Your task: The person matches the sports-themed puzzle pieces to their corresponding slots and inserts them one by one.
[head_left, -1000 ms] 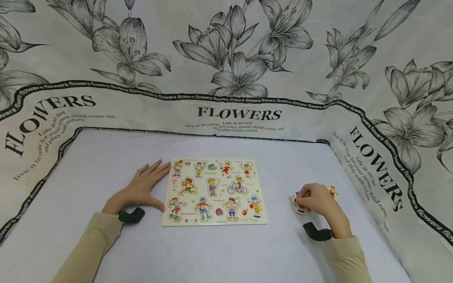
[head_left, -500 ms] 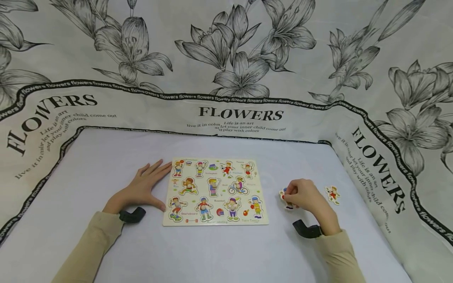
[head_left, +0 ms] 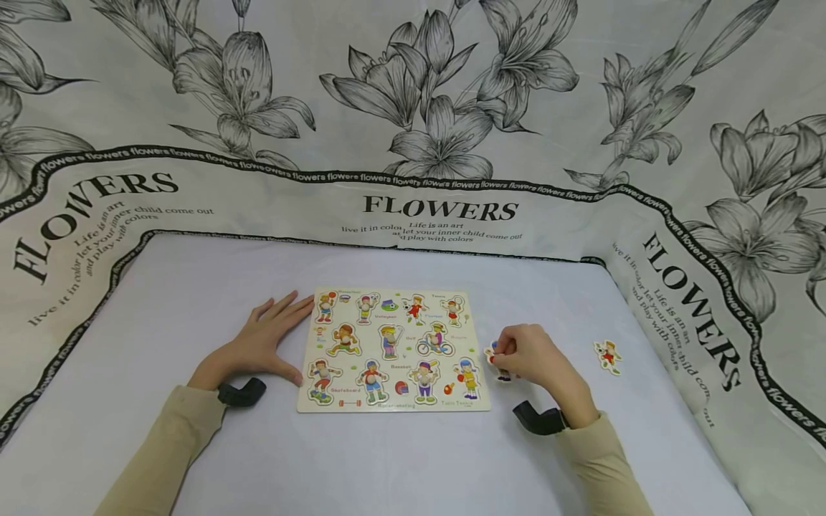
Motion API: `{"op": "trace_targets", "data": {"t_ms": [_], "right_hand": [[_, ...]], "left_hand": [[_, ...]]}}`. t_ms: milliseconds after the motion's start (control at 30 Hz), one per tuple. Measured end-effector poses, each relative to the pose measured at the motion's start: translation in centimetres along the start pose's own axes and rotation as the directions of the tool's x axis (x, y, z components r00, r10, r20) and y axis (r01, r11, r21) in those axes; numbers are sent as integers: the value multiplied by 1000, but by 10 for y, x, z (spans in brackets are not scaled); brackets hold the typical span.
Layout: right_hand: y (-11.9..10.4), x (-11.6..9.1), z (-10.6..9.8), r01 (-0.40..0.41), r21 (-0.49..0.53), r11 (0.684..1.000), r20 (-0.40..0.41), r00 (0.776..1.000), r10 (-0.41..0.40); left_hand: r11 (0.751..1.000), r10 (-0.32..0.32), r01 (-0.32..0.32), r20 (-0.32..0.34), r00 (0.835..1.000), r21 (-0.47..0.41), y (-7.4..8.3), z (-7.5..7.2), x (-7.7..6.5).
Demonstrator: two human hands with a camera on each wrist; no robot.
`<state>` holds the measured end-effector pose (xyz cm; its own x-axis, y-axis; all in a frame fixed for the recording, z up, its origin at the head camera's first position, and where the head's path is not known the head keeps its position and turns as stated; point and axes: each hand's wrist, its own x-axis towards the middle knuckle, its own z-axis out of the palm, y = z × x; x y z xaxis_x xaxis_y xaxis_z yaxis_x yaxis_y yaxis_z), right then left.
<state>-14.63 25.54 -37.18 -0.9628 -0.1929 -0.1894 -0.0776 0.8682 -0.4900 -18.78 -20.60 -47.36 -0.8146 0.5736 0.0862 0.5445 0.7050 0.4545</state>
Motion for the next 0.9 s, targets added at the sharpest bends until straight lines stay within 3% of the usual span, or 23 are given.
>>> {"op": "trace_targets", "data": {"t_ms": [400,900], "right_hand": [[-17,5,17,65,-9,998,27,998,-65],[-18,4,32,129,-18,991,40,991,-129]], "left_hand": [[1000,-4,4,4,1000,-10,0,0,0],[1000,-2,3,5,1000,-4,0,0,0]]}}
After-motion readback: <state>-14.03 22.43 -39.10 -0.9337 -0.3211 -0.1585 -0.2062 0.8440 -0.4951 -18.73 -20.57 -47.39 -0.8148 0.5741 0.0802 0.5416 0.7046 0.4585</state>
